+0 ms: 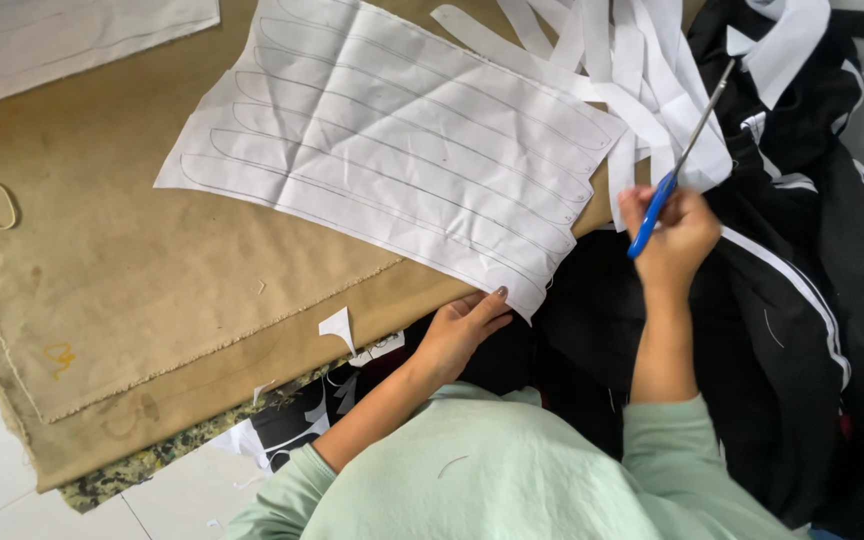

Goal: The person uses blue-handled scissors to cut a white paper pattern with drawn lines into strips. They hold the paper with one hand and cut along the lines, separating the pattern into individual pieces.

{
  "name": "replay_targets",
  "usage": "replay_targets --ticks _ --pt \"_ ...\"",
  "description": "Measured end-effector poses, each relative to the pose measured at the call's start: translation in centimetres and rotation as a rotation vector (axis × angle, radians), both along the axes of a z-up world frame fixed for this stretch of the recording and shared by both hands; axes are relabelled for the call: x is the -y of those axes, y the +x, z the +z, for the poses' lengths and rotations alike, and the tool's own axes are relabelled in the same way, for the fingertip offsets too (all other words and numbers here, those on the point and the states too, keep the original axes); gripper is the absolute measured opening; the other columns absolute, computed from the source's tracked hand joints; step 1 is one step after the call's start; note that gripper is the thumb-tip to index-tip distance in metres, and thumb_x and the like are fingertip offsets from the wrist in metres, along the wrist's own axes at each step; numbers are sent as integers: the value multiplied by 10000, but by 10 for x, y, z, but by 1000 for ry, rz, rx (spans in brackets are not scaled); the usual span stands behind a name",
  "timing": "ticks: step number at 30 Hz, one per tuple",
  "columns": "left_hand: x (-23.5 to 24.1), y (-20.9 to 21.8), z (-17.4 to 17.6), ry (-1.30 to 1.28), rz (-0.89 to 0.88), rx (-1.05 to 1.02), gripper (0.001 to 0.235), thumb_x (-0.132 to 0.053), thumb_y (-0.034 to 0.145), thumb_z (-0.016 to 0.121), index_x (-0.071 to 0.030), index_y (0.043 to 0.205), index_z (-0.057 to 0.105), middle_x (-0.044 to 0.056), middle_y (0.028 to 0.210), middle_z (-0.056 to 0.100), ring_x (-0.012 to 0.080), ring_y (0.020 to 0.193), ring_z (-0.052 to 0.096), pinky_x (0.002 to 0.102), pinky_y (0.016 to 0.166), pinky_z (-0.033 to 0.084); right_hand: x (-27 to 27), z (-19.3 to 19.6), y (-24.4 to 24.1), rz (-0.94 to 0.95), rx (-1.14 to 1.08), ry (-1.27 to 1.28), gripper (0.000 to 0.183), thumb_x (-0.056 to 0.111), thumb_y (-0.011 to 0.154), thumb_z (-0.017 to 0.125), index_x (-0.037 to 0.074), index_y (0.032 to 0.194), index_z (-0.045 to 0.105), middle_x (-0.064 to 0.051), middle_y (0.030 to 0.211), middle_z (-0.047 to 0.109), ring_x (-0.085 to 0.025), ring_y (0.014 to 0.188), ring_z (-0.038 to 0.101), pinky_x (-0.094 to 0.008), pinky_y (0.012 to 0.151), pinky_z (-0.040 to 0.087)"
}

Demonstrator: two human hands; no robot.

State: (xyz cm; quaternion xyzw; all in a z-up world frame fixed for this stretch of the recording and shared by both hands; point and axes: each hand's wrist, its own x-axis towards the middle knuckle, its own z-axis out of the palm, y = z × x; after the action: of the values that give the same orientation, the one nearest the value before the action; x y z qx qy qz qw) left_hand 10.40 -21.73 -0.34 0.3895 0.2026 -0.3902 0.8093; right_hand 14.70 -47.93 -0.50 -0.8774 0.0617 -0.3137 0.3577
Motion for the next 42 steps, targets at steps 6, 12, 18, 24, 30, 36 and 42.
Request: replay_targets --ticks 6,12,18,24,30,36,42 --pt "11 4 0 -118 74 -43 578 -300 968 731 176 1245 555 299 1196 653 351 1204 627 464 1050 508 -49 -27 -26 -127 -306 266 296 256 794 984 113 804 726 -37 599 646 -127 585 626 -278 613 501" --pt "-15 6 -26 151 95 320 296 -228 1008 667 67 1022 690 179 878 738 194 902 706 383 815 599 -86 -4 -27 -79 -375 406 309 245 785 1000 92 836 736 -36 655 671 -61 616 603 -233 620 503" --pt "-120 -17 -11 539 5 700 226 -118 939 675 30 1106 642 226 910 761 259 867 764 420 735 627 -136 1 -19 86 -396 589 316 187 734 993 63 767 705 -85 727 748 -83 692 642 -274 652 520" --pt "-164 -63 20 243 116 151 513 -23 858 678 48 1350 550 191 1228 735 267 1081 720 406 903 624 -188 2 -28 200 -497 719 216 189 768 899 87 819 716 29 729 672 -83 696 594 -228 686 510" --pt "-178 -50 -9 187 579 -212 593 -187 832 645 -67 1406 557 169 1181 661 332 954 653 437 715 538 -222 15 -20 370 -720 733 191 166 758 887 85 782 716 -12 685 718 -112 670 696 -233 680 595" --pt "-182 -13 61 194 619 -25 570 -138 809 682 29 1345 583 182 1125 690 355 987 677 465 787 582 -221 24 -1 467 -529 843 184 83 763 870 71 816 693 -32 696 691 -143 648 697 -256 656 605" --pt "-198 -9 81 753 213 1233 251 -105 1039 460 22 1240 544 115 1136 606 282 1113 595 371 1004 484 -211 38 11 498 -334 969 174 -13 759 844 45 811 688 -33 742 661 -150 655 650 -278 687 626"
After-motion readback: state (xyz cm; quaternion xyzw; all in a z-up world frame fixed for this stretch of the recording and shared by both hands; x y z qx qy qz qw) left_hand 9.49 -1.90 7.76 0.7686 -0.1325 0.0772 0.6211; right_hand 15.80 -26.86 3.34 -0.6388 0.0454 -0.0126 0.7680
